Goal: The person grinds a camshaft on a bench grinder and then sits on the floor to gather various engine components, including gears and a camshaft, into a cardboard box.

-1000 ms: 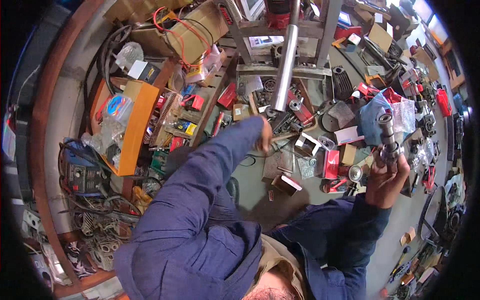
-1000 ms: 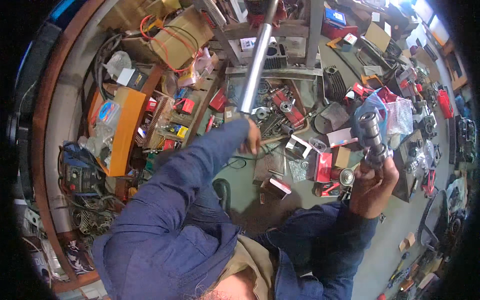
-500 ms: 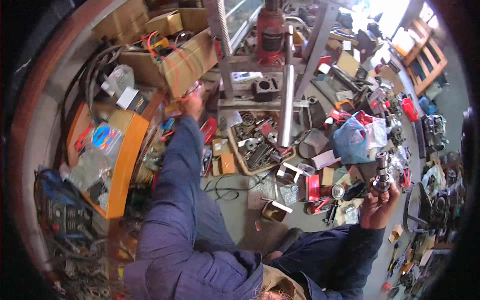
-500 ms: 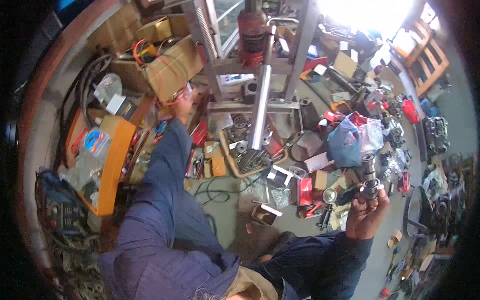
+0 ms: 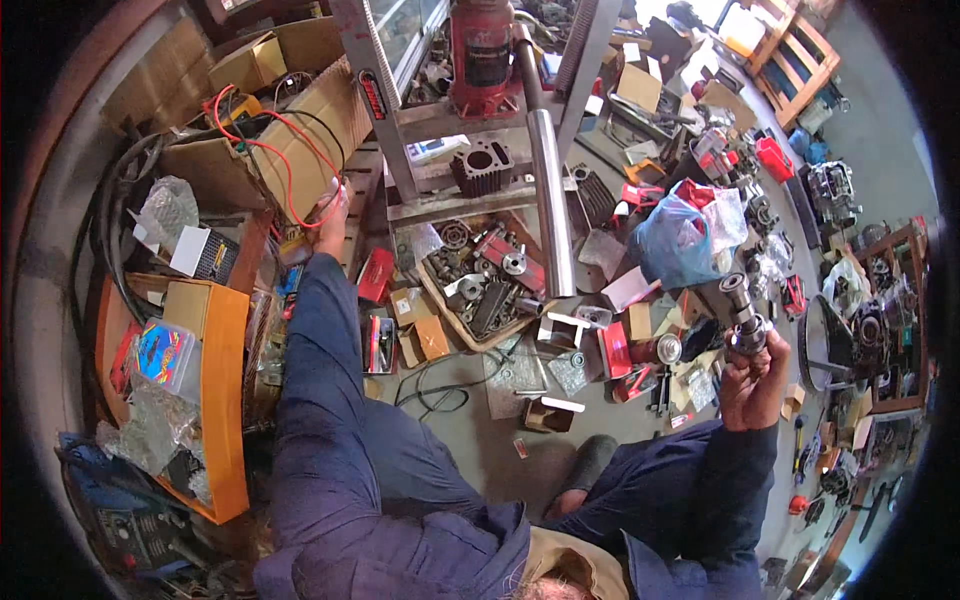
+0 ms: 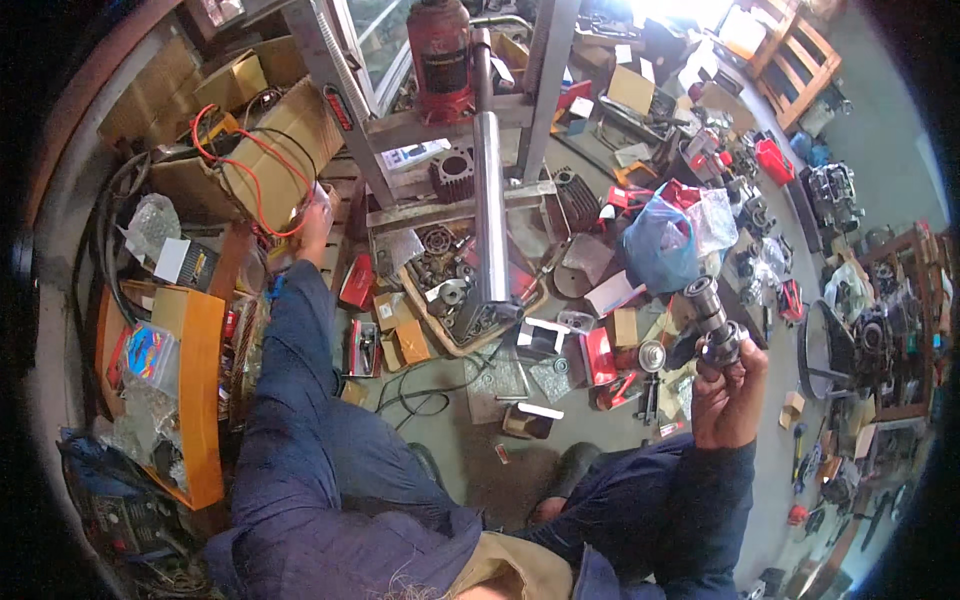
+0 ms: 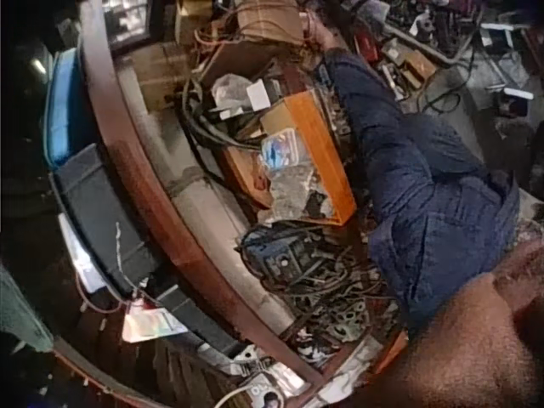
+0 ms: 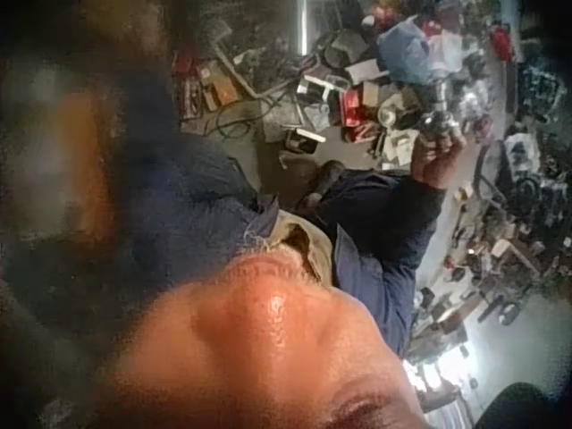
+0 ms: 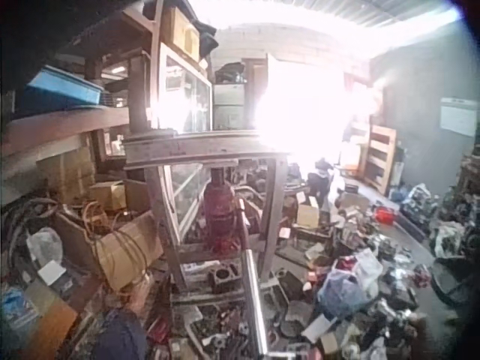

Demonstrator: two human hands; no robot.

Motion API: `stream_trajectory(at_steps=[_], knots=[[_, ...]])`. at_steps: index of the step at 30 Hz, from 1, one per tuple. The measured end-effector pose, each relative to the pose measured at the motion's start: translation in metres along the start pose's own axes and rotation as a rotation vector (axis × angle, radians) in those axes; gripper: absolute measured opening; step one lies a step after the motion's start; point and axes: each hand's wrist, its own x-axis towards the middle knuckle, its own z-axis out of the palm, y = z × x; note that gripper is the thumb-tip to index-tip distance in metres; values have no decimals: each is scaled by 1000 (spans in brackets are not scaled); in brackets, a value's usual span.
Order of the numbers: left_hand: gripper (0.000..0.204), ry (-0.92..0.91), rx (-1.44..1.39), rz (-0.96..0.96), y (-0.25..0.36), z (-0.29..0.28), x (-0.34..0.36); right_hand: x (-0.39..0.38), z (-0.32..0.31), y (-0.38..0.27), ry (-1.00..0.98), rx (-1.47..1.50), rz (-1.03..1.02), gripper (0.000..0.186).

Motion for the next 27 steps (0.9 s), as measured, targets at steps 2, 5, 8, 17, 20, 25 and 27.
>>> stream_trajectory(at_steps=[2, 5, 8, 17, 20, 25, 27], knots=[[48, 102, 36, 169, -7, -2, 2, 0, 5, 2, 12, -26, 9, 33], [47, 83, -20, 97, -8, -6, -4, 0, 13, 7, 73, -88, -44, 32], [49, -151, -527, -294, 13, -29, -19, -2, 10, 5, 15, -20, -18, 31], [38, -107, -284, -73, -29, -37, -6, 2, 14, 8, 28, -86, -16, 26], [40, -166, -224, -24, -61, -67, 13, 13, 22, 15, 11, -130, 10, 29], [37, -102, -120, 90, -41, -70, 6, 25, 8, 20, -33, -54, 43, 30], [38, -49, -58, 203, -14, -87, -1, 29, 3, 25, -20, -71, 26, 32]])
